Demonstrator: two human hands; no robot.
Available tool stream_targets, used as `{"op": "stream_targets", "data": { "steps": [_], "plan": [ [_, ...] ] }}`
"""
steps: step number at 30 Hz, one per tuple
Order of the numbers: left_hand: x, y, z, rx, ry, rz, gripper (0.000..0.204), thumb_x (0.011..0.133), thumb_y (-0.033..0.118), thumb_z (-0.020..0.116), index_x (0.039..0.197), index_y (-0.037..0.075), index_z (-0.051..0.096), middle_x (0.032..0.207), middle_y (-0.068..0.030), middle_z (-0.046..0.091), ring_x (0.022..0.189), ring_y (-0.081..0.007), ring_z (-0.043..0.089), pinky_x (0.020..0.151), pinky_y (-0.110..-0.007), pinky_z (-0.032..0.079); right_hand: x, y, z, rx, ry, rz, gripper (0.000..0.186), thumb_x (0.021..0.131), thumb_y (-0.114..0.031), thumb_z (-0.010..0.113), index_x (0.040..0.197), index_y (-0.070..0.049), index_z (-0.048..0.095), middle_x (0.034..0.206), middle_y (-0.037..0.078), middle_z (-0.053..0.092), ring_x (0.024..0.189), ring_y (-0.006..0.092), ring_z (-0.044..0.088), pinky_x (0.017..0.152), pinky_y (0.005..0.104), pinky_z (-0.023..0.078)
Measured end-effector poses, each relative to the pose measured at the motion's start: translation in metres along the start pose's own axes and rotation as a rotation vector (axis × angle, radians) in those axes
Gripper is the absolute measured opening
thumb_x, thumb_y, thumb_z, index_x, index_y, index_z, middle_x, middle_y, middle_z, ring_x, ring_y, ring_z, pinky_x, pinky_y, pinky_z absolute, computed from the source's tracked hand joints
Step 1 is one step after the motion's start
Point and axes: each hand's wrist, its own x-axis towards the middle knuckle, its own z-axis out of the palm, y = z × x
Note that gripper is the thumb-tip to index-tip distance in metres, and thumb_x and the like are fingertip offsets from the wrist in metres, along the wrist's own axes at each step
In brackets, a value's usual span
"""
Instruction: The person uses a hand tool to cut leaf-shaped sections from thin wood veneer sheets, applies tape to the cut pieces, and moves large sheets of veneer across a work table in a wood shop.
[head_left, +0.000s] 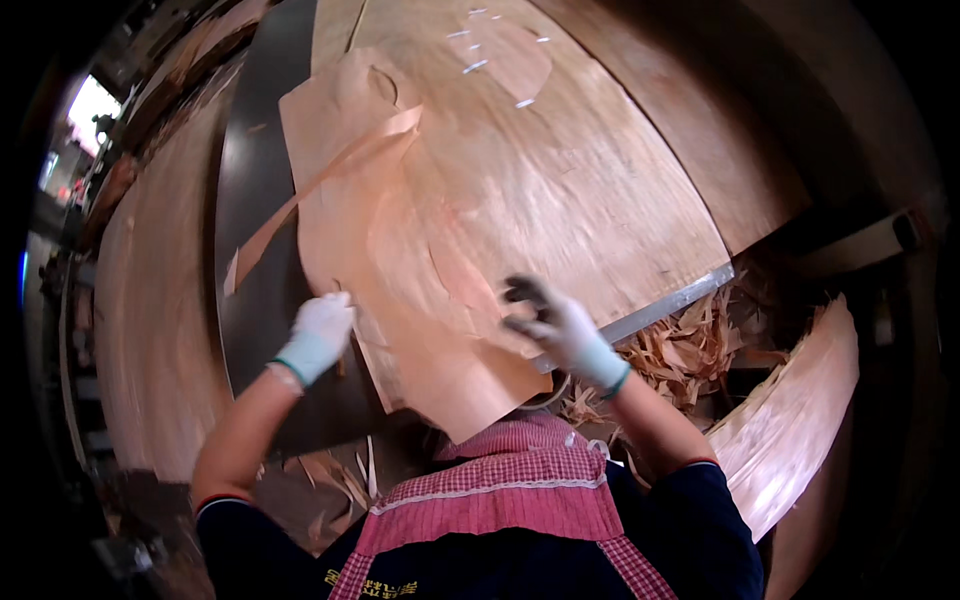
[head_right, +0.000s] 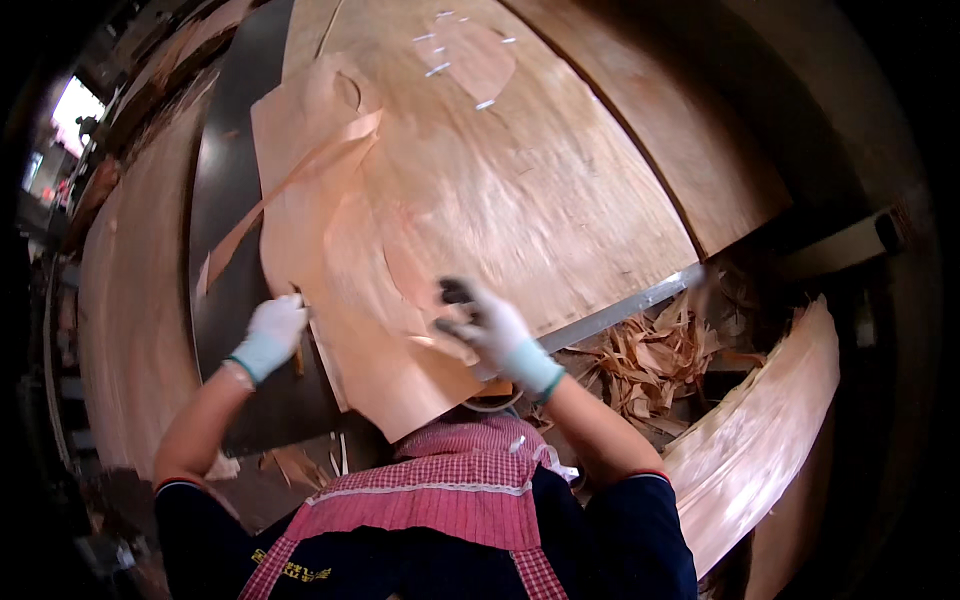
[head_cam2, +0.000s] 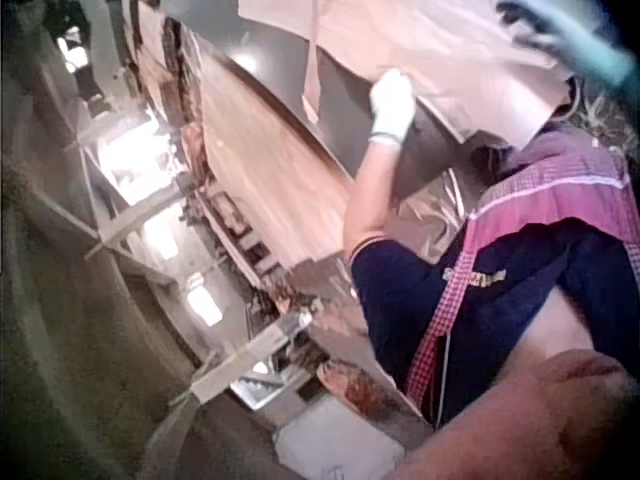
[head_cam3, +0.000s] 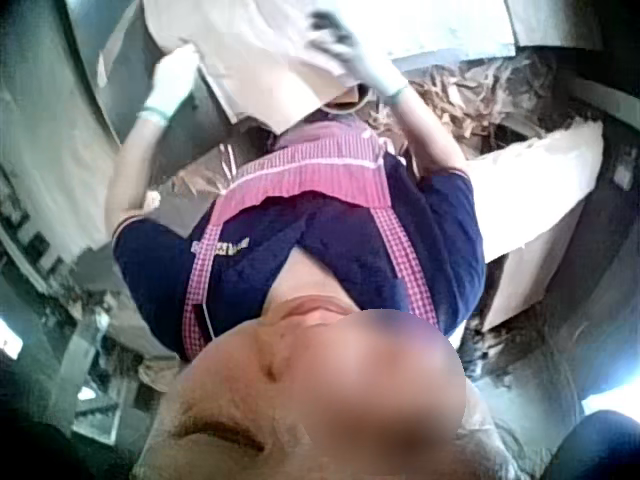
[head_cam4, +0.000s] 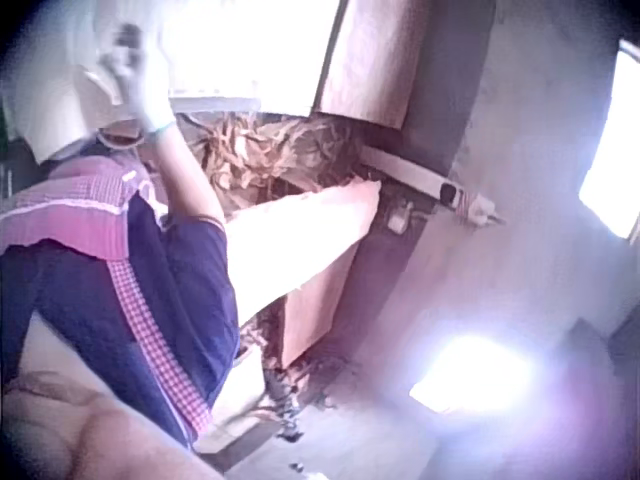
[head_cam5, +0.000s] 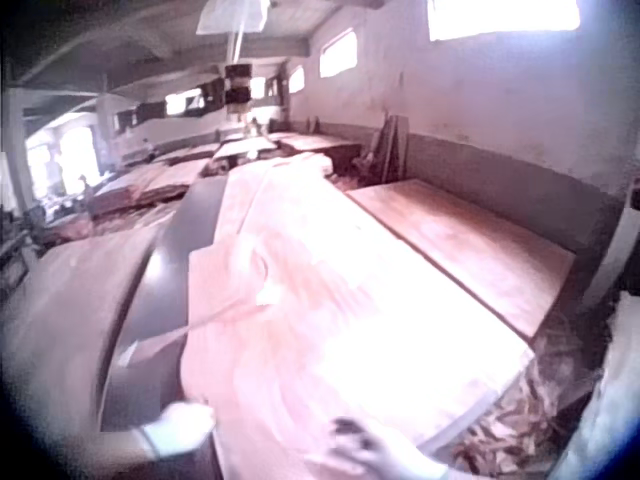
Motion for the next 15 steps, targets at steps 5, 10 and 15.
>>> {"op": "stream_targets", "data": {
  "steps": [5, 10, 15],
  "plan": [
    [-0.125, -0.05, -0.048, 0.078, -0.081, 0.066, 0.021, 0.083, 0.007, 0.054, 0.101, 0.004, 0.064, 0.112, -0.0151, 0.062, 0.102, -0.0368, 0.058, 0.089, -0.045, 0.048, -0.062, 0.046, -0.113, 0.094, 0.202, 0.519, 0.032, 0.095, -0.026, 0.064, 0.111, 0.002, 0.066, 0.092, 0.002, 0.066, 0.075, 0.0108, 0.059, 0.066, 0.028, 0.049],
    [-0.183, -0.002, -0.092, -0.433, -0.021, -0.386, 0.033, 0.095, 0.007, 0.048, 0.126, -0.001, 0.057, 0.13, -0.0159, 0.057, 0.123, -0.0274, 0.052, 0.106, -0.036, 0.037, -0.123, 0.05, -0.157, -0.046, 0.046, 0.403, 0.023, 0.095, -0.019, 0.062, 0.105, 0.001, 0.067, 0.085, -0.002, 0.064, 0.076, 0.008, 0.055, 0.069, 0.0241, 0.046],
    [-0.194, 0.053, -0.096, -0.363, 0.147, -0.477, 0.034, 0.1, 0.009, 0.043, 0.129, -0.006, 0.052, 0.13, -0.0151, 0.056, 0.124, -0.0246, 0.051, 0.107, -0.035, 0.036, -0.179, 0.044, -0.145, 0.019, -0.244, 0.42, 0.017, 0.093, -0.01, 0.059, 0.107, -0.004, 0.067, 0.095, 0.003, 0.069, 0.087, 0.0117, 0.061, 0.08, 0.028, 0.05]
  ]
}}
